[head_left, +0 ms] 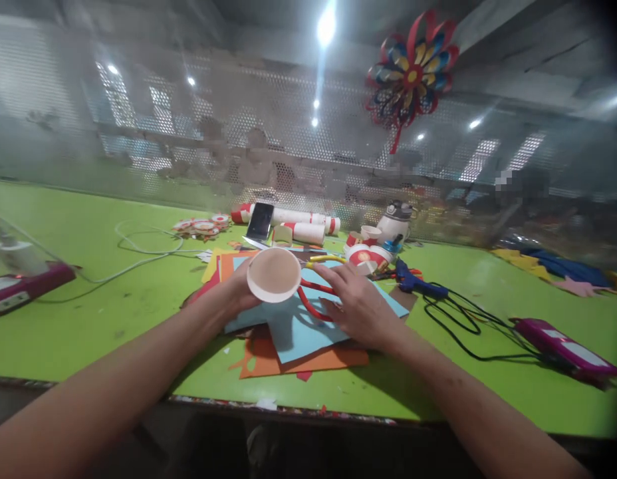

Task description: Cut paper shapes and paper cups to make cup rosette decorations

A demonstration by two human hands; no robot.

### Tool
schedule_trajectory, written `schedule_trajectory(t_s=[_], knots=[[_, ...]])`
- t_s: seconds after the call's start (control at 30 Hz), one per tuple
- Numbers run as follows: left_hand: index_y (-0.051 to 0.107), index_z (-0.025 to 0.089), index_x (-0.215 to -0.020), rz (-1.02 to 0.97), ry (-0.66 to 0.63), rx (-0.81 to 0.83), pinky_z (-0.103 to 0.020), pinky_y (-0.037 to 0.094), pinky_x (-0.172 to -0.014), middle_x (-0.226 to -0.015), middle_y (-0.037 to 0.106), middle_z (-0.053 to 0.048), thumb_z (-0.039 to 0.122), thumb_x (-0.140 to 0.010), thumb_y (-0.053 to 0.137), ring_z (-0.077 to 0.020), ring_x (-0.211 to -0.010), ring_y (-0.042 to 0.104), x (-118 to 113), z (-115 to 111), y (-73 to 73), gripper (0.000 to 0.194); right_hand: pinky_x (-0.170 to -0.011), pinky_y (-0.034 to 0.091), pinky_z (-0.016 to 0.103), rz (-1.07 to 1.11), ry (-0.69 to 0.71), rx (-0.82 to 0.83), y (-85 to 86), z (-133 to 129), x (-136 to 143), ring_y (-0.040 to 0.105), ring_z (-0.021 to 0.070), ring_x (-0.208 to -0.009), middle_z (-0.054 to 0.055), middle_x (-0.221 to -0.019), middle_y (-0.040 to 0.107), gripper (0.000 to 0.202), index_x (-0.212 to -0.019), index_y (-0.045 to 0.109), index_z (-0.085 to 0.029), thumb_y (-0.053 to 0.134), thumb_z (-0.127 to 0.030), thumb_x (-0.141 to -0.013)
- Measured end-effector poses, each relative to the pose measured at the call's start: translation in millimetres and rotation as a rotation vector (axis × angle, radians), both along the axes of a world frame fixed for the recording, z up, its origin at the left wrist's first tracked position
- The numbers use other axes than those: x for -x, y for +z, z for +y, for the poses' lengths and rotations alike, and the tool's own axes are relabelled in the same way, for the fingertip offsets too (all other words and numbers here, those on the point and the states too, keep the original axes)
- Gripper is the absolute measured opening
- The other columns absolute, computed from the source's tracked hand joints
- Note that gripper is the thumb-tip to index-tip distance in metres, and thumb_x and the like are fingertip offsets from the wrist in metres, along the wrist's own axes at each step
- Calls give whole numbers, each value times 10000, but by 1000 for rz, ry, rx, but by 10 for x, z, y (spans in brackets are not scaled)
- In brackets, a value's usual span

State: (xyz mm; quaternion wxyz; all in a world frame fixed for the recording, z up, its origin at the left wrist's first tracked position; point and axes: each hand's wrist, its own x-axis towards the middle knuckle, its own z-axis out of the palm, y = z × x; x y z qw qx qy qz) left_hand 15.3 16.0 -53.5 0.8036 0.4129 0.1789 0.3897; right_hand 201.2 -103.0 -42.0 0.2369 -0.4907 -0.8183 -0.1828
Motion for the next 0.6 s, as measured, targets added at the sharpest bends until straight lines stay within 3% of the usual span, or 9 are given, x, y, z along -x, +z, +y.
schedule_trajectory(t_s=[0.17, 0.23, 0.3, 0.37, 0.43, 0.5, 0.6], knots=[[624, 118, -685, 119, -72, 126, -269, 456, -494, -584, 626, -43, 312, -782, 585, -160, -488, 571, -60, -145, 93, 220, -667, 507, 374, -71, -196, 45, -180, 116, 20, 572, 254, -834, 148, -1014, 580, 674, -1379, 360, -150, 421, 2, -726], [620, 120, -682, 108, -86, 110, -259, 450, -486, -568, 615, -37, 346, -787, 590, -152, -477, 565, -74, -191, 137, 251, -708, 504, 385, 5, -208, 64, -186, 133, -10, 584, 266, -884, 148, -1076, 587, 663, -1354, 393, -158, 457, -26, -707], [626, 125, -711, 73, -72, 86, -265, 468, -514, -596, 624, -44, 381, -810, 563, -160, -516, 585, -77, -209, 183, 281, -775, 493, 392, 185, -196, 89, -162, 154, -65, 583, 270, -953, 131, -1113, 601, 597, -1291, 450, -168, 508, -77, -704], [634, 130, -768, 51, -37, 75, -275, 485, -538, -640, 639, -54, 411, -846, 508, -165, -554, 600, -70, -187, 214, 318, -762, 497, 379, 444, -202, 128, -123, 186, -138, 608, 248, -898, 91, -1006, 644, 466, -1181, 513, -186, 553, -154, -718], [636, 136, -835, 39, 28, 80, -271, 488, -539, -672, 645, -55, 415, -868, 475, -155, -565, 600, -55, -130, 221, 324, -608, 510, 339, 742, -217, 226, -77, 213, -208, 616, 202, -662, 19, -742, 632, 308, -1042, 534, -197, 577, -266, -745], [629, 143, -876, 26, 114, 86, -256, 482, -527, -699, 649, -49, 407, -863, 495, -138, -557, 591, -34, -50, 206, 296, -437, 458, 287, 1000, -175, 367, -24, 213, -255, 523, 150, -435, -59, -536, 511, 234, -940, 499, -205, 559, -360, -775], [628, 148, -863, 27, 265, 42, -246, 478, -522, -722, 659, -41, 422, -822, 562, -129, -559, 584, 11, 70, 170, 285, -433, 459, 269, 1132, -49, 493, 61, 144, -281, 523, 138, -418, -73, -509, 505, 197, -928, 458, -208, 555, -300, -784]])
